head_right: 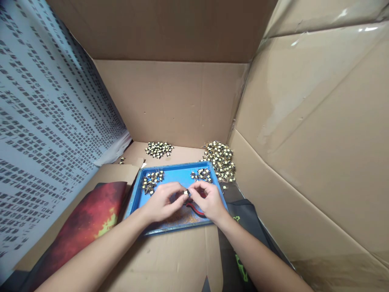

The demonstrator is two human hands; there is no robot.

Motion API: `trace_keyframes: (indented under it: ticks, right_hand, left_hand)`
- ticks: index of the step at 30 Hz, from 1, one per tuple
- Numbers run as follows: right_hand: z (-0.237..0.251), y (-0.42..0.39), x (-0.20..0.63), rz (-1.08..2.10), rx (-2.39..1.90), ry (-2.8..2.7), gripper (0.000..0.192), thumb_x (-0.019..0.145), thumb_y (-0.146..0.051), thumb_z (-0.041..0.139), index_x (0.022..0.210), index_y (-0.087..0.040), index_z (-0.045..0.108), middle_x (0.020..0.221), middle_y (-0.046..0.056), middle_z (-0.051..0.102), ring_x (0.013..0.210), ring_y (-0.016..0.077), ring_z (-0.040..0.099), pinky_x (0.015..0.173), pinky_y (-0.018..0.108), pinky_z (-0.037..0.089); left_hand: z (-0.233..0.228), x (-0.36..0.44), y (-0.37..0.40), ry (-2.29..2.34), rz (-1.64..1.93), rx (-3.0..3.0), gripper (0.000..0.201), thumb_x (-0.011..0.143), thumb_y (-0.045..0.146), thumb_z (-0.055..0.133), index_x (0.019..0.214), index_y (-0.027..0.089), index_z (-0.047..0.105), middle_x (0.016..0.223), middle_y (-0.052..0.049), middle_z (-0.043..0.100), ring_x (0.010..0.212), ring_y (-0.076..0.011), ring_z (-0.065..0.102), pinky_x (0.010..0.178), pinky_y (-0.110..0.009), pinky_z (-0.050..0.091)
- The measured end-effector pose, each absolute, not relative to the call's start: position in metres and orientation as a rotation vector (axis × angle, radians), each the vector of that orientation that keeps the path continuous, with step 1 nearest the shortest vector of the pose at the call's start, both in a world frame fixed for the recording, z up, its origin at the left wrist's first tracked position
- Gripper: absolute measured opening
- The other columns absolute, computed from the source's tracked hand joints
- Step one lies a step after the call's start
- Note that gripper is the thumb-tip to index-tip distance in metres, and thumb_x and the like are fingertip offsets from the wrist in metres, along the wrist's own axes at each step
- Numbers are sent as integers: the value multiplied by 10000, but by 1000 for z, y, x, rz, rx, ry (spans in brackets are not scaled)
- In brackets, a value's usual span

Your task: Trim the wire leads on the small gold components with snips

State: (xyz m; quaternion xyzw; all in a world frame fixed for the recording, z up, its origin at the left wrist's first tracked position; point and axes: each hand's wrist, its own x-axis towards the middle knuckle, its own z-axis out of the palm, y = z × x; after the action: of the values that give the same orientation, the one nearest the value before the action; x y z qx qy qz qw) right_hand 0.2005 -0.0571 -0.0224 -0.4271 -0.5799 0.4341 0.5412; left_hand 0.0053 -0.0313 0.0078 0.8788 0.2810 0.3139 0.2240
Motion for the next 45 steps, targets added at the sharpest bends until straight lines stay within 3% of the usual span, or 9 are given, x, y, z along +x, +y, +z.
trace_keyframes:
  ticks: [11,45]
  right_hand:
    - [-23,-56,200,1061,-1018,-1398,373,883,-554,708,810,-189,690,674,11,665,590,147,606,600,268,524]
    - [-28,-54,202,1052,-1087,-1568,207,960,-384,625,855,-207,605,706,-13,601,648,154,555,635,281,442]
  left_hand:
    - [7,5,-30,800,844,2427,252,1001,299,531,811,177,644,732,-24,649,674,-150,570,664,-268,431]
    - [5,8,-30,806,544,2526,249,1035,296,499,849,170,606,806,-36,677,731,-171,591,706,-278,402]
